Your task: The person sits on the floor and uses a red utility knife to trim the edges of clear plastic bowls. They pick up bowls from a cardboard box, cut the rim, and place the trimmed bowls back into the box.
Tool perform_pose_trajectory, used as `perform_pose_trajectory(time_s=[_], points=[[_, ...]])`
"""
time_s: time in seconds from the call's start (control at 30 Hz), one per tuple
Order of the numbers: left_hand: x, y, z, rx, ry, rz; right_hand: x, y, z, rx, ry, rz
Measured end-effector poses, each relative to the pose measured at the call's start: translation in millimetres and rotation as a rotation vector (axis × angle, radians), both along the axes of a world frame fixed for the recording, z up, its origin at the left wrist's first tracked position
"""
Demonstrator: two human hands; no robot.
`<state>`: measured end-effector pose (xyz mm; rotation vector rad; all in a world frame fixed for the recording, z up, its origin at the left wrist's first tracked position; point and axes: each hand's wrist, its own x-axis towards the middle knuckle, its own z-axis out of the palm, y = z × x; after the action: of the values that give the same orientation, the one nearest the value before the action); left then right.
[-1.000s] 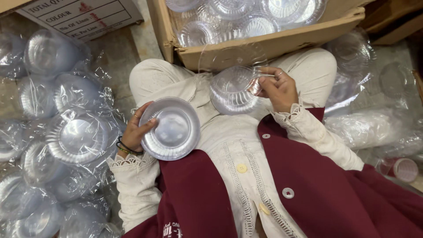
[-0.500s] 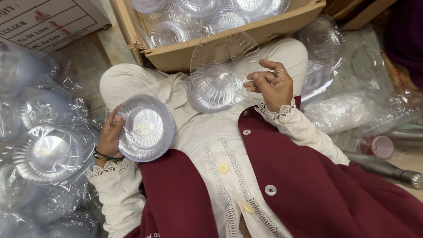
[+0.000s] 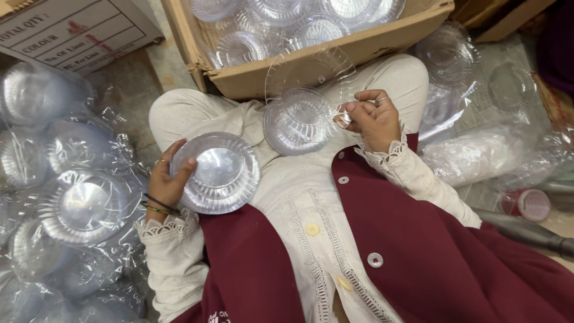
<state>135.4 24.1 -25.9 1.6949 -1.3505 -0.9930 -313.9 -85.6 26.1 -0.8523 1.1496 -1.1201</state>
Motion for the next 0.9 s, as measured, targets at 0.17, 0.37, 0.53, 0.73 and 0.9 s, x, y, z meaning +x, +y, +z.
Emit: perform_pose_trajectory(time_s=[0.17,0.37,0.53,0.73,0.9], points=[[-6,-2,-11,-0.163,0.124,-0.055,14,-1,5,-0.05,-0.031,0.012],[2,-2,-29,-0.049,0.348,0.012,21,-1,10,-0.202,0.065,-0.013],[2,-1,-30,-0.106,0.21,-0.024,17,-3,0,-0.273,0.064,-0.023],[2,2,-5,-0.027,0.26,0.111,-2,-11,-5,-0.362,0.441,0.095],[-18,-16,28,-0.048,0.244,-0.073,32,-12,-4,-0.761,0.821,0.216]])
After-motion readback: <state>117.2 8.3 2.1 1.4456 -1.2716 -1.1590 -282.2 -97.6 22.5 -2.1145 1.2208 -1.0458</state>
